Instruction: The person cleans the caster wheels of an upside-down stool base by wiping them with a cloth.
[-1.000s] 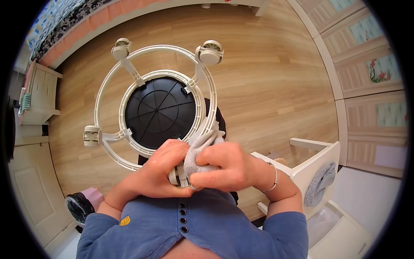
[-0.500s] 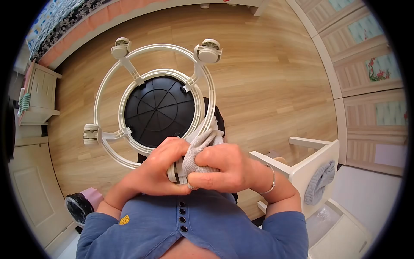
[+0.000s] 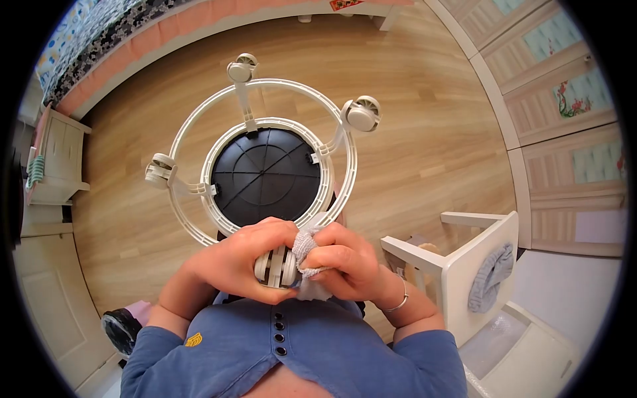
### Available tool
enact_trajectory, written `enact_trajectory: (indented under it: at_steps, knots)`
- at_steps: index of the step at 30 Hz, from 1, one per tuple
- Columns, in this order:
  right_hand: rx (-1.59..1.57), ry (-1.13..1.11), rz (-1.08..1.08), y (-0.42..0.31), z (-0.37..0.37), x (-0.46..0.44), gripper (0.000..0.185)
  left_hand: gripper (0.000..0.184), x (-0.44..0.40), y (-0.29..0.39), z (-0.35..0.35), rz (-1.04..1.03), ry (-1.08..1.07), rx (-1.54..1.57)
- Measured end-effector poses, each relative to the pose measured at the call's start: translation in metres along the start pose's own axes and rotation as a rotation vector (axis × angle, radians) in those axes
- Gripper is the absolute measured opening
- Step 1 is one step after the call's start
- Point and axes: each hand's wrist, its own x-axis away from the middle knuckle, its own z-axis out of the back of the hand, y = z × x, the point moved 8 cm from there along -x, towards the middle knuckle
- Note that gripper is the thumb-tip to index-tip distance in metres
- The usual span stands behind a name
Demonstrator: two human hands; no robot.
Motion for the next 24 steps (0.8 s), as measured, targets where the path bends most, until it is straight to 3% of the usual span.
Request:
enact_trajectory:
  at_steps: [3,5,6,10,12,15,18,20,24]
  knots:
    - [0.034,0.015,-0.019,0.0,-0.005,-0.001,0.02,0.044,0.007,-0.001,0.004,0.045,-0.007,0.036]
    - [0.029,0.02,-0.028,0.001,-0.008,-0.003,0.02,0.045,0.013,-0.01,0.005,0.232,-0.01,0.168]
    - [0.026,0.028,-0.033,0.002,-0.008,-0.003,0.021,0.045,0.014,-0.01,0.006,0.232,-0.006,0.169]
    - [0.047,0.043,-0.051,0.002,-0.007,-0.001,0.011,0.044,0.014,-0.005,0.007,0.109,0.127,0.105]
    - [0.061,0.018,-0.003,0.0,-0.005,0.002,0.024,0.043,0.011,-0.005,0.002,0.064,0.15,0.058]
    - [0.092,0.008,0.006,-0.003,-0.003,0.002,0.025,0.042,0.012,0.001,-0.001,-0.029,0.17,0.041]
    - [0.136,-0.017,0.037,-0.008,-0.005,-0.002,0.025,0.042,0.016,-0.003,-0.004,0.028,0.161,0.1]
    - [0.19,-0.052,0.04,-0.011,-0.006,-0.005,0.024,0.043,0.018,-0.013,-0.008,0.189,0.114,0.152]
    - [0.276,-0.094,0.002,-0.011,-0.006,-0.004,0.023,0.044,0.015,-0.014,-0.011,0.248,0.049,0.158]
